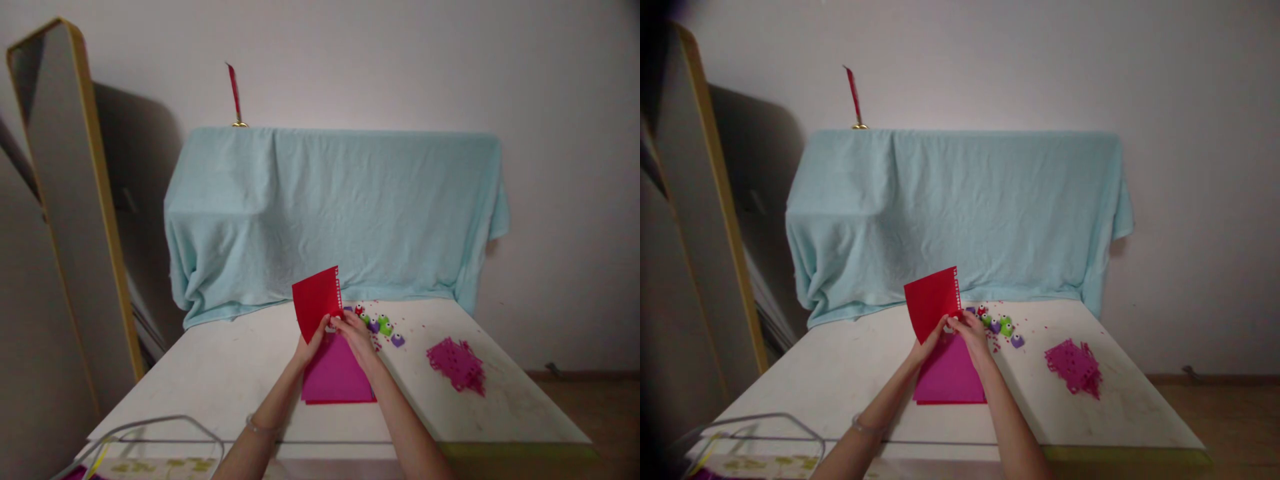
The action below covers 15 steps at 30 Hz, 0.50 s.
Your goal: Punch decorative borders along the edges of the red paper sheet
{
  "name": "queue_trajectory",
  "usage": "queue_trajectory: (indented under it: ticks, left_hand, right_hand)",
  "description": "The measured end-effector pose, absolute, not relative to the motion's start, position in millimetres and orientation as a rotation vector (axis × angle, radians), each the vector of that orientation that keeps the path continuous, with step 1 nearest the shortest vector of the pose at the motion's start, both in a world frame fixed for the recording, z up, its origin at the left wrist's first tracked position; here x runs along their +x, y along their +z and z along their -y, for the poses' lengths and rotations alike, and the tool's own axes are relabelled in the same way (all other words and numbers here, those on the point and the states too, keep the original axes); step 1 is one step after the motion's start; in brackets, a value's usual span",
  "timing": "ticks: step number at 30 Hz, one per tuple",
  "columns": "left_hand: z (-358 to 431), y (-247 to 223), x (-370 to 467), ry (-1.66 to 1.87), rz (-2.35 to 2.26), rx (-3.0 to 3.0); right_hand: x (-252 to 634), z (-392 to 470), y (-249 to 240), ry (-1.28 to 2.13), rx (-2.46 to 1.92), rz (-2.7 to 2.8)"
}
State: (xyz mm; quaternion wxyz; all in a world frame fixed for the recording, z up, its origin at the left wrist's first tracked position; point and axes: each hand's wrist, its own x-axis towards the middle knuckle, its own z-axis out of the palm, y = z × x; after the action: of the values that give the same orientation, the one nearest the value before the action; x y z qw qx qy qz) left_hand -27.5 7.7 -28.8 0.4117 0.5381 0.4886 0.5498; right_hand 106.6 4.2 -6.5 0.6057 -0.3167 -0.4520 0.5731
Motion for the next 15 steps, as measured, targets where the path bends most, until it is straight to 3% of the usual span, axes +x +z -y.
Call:
queue_trajectory:
  ticks: [15]
  left_hand:
    - [-4.0,-23.6,-27.0,1.377,-1.227,1.371]
  right_hand:
    - [107.6,-3.5,-5.6,1.288,-0.771,1.071]
